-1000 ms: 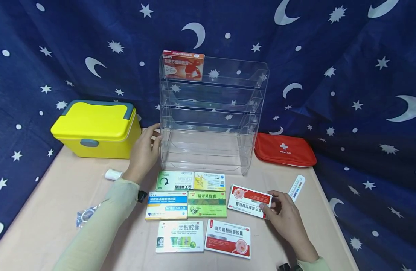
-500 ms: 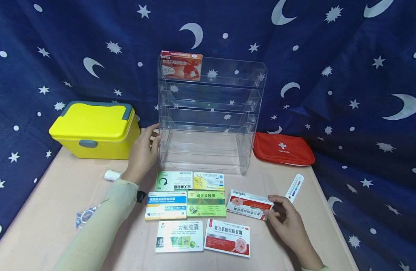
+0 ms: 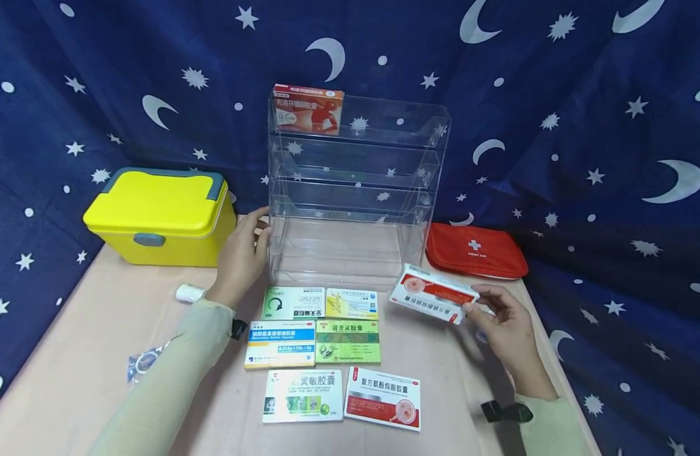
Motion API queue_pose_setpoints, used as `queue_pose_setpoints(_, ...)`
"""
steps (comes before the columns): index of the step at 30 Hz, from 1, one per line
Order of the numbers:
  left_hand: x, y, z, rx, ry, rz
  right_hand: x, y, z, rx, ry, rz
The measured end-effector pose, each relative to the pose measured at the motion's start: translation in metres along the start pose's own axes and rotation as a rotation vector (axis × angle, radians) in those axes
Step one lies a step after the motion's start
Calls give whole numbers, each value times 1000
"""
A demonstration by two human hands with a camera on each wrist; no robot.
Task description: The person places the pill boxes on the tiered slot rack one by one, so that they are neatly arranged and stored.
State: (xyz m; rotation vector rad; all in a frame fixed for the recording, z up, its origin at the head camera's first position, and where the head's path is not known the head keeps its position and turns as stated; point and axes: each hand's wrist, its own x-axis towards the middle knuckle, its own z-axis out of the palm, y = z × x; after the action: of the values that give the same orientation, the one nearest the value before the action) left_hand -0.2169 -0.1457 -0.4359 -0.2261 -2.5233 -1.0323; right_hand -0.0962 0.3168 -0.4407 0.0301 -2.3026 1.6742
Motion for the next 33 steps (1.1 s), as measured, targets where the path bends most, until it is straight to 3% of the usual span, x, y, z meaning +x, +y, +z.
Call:
queue_pose_setpoints(5,0,1,4,5,-20,7,59,-43,7,183,19,-128)
queue_pose_setpoints(9,-3,1,5,6,-44,-8,107,-78,18,175,-16,-242)
queue_pose_setpoints(17,-1,-2,2,6,-52,-17,201,-147,44,110,-29,-345)
queue_pose_setpoints(24,1,-4,-1,0,-40,-1,238,-186,68,30,-2,-332)
queue_pose_setpoints(28,2,-4,-3,-1,-30,-2,250,-191,80,47,26,-379)
queue_pose_setpoints(33,2,-4,-5,2,-34,-14,257,-193,90,92,49,-330)
